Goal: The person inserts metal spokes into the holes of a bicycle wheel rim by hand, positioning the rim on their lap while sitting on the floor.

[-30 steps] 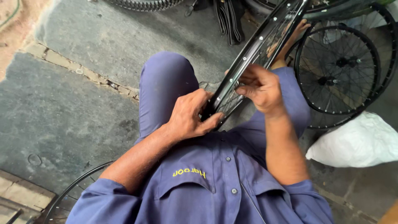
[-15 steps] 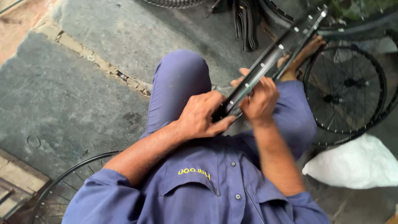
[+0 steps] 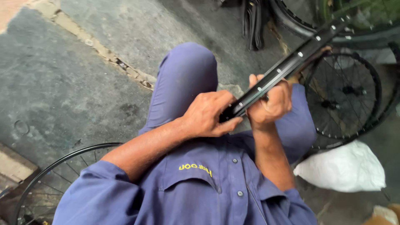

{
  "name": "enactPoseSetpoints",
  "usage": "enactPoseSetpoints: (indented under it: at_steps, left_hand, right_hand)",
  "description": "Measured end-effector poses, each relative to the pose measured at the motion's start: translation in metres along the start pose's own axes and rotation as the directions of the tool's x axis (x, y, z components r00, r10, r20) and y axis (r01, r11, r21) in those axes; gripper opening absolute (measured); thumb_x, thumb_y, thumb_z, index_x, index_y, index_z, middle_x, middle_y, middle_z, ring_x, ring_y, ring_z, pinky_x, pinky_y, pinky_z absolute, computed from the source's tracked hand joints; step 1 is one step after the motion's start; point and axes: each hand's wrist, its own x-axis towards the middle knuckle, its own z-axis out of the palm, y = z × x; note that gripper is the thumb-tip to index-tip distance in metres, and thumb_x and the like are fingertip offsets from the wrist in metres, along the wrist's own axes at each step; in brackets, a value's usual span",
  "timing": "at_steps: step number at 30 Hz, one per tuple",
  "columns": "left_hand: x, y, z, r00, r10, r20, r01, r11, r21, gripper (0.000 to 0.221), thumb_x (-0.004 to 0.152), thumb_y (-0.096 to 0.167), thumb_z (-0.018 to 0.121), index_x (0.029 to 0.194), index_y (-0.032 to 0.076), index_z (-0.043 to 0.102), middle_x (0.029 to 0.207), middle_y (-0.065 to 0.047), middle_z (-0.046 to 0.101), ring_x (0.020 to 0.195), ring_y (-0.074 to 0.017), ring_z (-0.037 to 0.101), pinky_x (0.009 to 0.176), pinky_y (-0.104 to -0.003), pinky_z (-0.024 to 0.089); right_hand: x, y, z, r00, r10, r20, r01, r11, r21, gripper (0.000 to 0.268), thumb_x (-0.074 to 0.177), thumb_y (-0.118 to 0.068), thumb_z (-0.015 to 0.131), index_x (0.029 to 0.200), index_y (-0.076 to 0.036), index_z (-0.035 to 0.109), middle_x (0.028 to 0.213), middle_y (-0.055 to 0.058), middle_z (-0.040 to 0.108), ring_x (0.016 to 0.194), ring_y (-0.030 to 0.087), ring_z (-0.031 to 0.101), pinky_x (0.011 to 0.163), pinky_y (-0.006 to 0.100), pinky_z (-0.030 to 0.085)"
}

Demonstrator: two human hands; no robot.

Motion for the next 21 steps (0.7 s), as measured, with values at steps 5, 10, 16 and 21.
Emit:
enactPoseSetpoints:
  at_steps: [5,10,16,21]
  left_hand:
    - [0.001,0.000,-0.001,1.000,-0.012,0.005,0.012,1.000,0.013,0.036,0.084,0.026,0.081,0.096,0.004,0.056,0.080,-0.012,0.055,0.069,-0.0330,0.060,0.061,-0.044,0.048]
    - [0.003,-0.004,0.000,0.999,-0.010,0.036,0.010,1.000,-0.005,0.038,0.084,0.028,0.082,0.093,0.004,0.054,0.080,-0.012,0.055,0.069,-0.0340,0.059,0.060,-0.044,0.047]
    - [0.003,-0.005,-0.003,1.000,-0.007,0.004,0.007,0.999,0.031,0.036,0.083,0.026,0.082,0.093,0.005,0.054,0.081,-0.013,0.056,0.071,-0.0350,0.059,0.062,-0.045,0.048]
    - [0.002,-0.003,-0.003,1.000,-0.003,0.006,0.003,1.000,0.002,0.038,0.084,0.024,0.083,0.094,0.004,0.053,0.081,-0.014,0.054,0.072,-0.0361,0.058,0.063,-0.046,0.048]
  right_hand:
    - [0.000,0.010,-0.030,0.987,0.078,0.141,-0.099,0.985,0.144,0.025,0.088,-0.008,0.089,0.097,0.001,0.067,0.102,0.014,0.077,0.090,0.023,0.076,0.082,0.031,0.058]
    - [0.012,0.044,-0.047,0.810,0.190,0.555,-0.572,0.463,0.677,0.048,0.089,-0.015,0.085,0.125,0.010,0.066,0.121,0.017,0.074,0.107,0.023,0.073,0.100,0.033,0.059]
    - [0.016,0.049,-0.046,0.793,0.101,0.601,-0.386,0.846,0.367,0.048,0.085,-0.020,0.086,0.121,0.005,0.067,0.103,0.010,0.074,0.094,0.019,0.069,0.089,0.034,0.055]
    - [0.003,0.021,-0.029,0.977,0.032,0.210,-0.039,0.999,0.025,0.027,0.088,-0.015,0.088,0.105,-0.004,0.069,0.095,0.012,0.075,0.082,0.025,0.073,0.075,0.036,0.056]
